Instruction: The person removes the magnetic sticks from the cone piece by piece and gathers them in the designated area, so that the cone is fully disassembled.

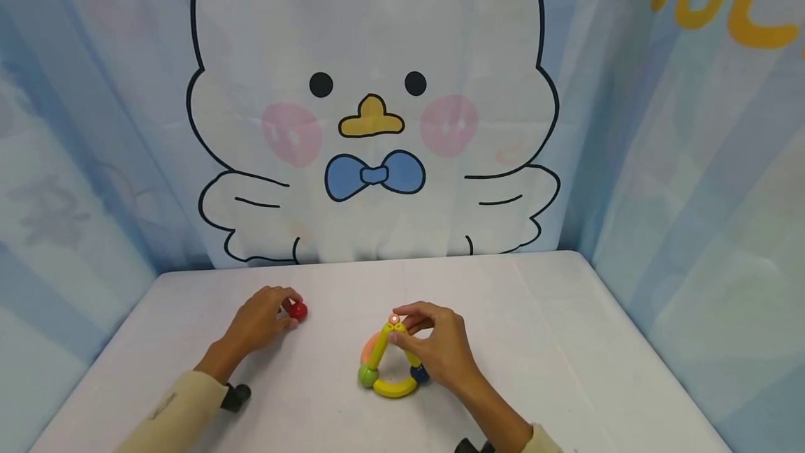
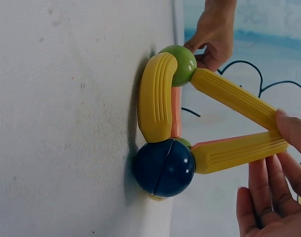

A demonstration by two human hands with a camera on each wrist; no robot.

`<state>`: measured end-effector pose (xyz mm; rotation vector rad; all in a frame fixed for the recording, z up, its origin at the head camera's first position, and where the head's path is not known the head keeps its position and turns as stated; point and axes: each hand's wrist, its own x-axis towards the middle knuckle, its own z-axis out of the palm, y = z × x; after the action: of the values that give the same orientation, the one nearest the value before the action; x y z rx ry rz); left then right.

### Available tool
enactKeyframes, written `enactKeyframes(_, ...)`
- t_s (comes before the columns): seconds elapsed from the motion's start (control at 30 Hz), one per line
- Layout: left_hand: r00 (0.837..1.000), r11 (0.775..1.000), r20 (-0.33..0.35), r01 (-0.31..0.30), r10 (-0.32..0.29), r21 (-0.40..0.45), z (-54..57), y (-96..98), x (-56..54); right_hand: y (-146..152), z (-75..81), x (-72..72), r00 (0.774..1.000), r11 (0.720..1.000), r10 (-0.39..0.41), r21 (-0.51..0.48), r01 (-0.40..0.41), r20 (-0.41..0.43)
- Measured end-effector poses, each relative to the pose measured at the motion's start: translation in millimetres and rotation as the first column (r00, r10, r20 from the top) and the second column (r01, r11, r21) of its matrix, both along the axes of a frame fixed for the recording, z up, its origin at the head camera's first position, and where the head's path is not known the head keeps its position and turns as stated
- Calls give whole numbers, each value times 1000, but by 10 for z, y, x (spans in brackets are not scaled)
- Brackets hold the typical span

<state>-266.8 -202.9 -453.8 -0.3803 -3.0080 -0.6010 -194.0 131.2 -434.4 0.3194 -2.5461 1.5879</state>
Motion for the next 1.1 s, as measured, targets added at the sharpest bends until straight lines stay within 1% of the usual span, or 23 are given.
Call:
enactKeyframes(0.1,1000,1000,5,1,-1,7,-3,-4,6,-2,-1,-1,1000,1000,-2,1,2,-1)
enactKeyframes(0.43,1000,1000,-12,-2,2,21,-56,-19,7,-3,8,7,1000,1000,-4,3,4,-11)
enactKeyframes(0.53,998,1000,-61,1,0,11,-45,-20,21,-6,9,7,1000,1000,-2,4,2,-9)
enactKeyframes(0.6,994,1000,-113,7,-6,9,-19,-8,48,-8,16,9,1000,1000,-4,6,4,-3)
enactKeyframes(0.73,976,999,-217,35,-31,14,72,82,158,-9,18,14,1000,1000,-2,9,2,-4)
enactKeyframes(0.83,962,998,-266,65,-58,19,167,220,267,-13,14,14,1000,1000,0,9,0,-6)
enactKeyframes(0.9,958,996,-277,90,-78,28,230,342,341,-17,12,11,1000,1000,-1,8,2,-8)
enactKeyframes(0.97,956,992,-274,117,-102,37,274,478,422,-21,4,6,1000,1000,-5,13,5,-8)
enactKeyframes(1.03,955,987,-267,152,-133,50,299,620,507,-21,-3,0,1000,1000,-6,18,7,-9)
enactKeyframes(1.1,952,980,-256,190,-168,66,300,760,585,-19,-8,-3,1000,1000,-5,22,5,-12)
